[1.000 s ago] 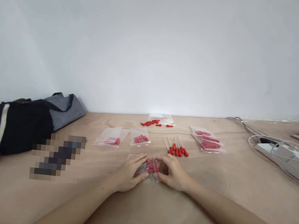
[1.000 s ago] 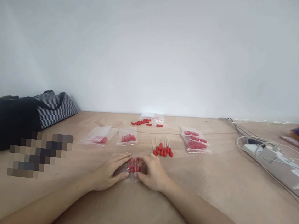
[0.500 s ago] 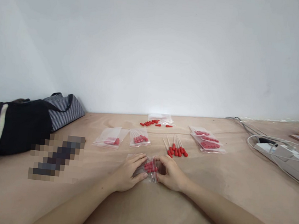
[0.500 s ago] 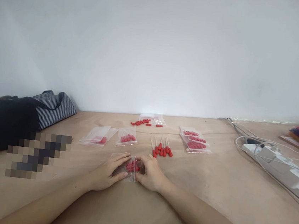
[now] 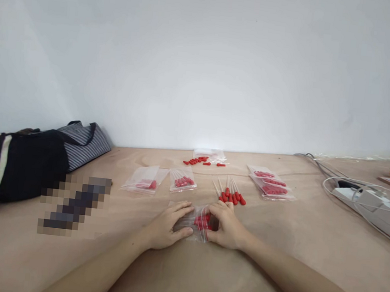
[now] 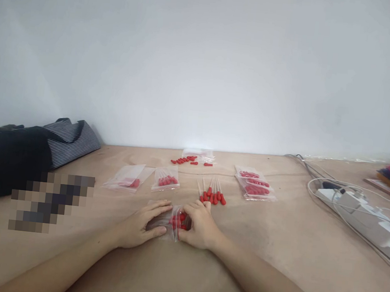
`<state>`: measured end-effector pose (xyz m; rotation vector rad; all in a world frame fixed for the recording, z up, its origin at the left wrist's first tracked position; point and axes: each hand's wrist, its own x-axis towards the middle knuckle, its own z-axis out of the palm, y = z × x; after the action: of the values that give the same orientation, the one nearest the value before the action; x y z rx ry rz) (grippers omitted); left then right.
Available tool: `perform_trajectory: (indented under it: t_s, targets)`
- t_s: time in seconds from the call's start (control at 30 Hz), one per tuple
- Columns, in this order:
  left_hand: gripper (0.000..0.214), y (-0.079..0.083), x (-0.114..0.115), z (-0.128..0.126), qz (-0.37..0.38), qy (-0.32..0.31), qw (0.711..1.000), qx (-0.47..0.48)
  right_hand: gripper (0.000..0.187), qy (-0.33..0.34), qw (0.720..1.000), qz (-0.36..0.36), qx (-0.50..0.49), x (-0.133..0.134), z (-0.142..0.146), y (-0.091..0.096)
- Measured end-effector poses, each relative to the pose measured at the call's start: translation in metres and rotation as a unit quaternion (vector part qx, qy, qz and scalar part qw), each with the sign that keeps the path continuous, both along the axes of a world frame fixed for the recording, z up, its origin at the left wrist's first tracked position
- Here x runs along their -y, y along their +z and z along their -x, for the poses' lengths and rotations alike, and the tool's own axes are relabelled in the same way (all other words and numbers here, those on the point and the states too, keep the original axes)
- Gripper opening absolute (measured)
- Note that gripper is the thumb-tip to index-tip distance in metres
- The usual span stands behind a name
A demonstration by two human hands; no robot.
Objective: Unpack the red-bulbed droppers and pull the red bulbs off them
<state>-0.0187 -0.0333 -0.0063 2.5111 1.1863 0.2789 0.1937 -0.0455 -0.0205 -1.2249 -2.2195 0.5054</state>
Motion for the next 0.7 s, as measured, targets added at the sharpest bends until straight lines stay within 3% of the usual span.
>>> perform_trajectory:
  t_s: [0.33,0.5,0.6,0.7]
  targets:
    - [0.054,0.003,0.000,0.000,0.010,-0.002,1.000,0.013,0.019,0.012,0.998,0.039,-0.038,-0.005,-0.022,-0.001]
    - [0.055,0.002,-0.001,0.004,0.012,0.001,1.000,0.015,0.011,-0.025,0.998,0.048,-0.044,-0.005,-0.036,0.001]
    - [0.057,0.001,-0.003,0.007,0.011,0.004,1.000,0.011,0.019,-0.027,0.998,0.036,-0.041,-0.003,-0.040,0.002]
    - [0.056,0.000,-0.004,0.007,0.005,0.002,1.000,0.019,0.032,0.015,0.999,0.031,-0.027,-0.001,-0.035,0.003]
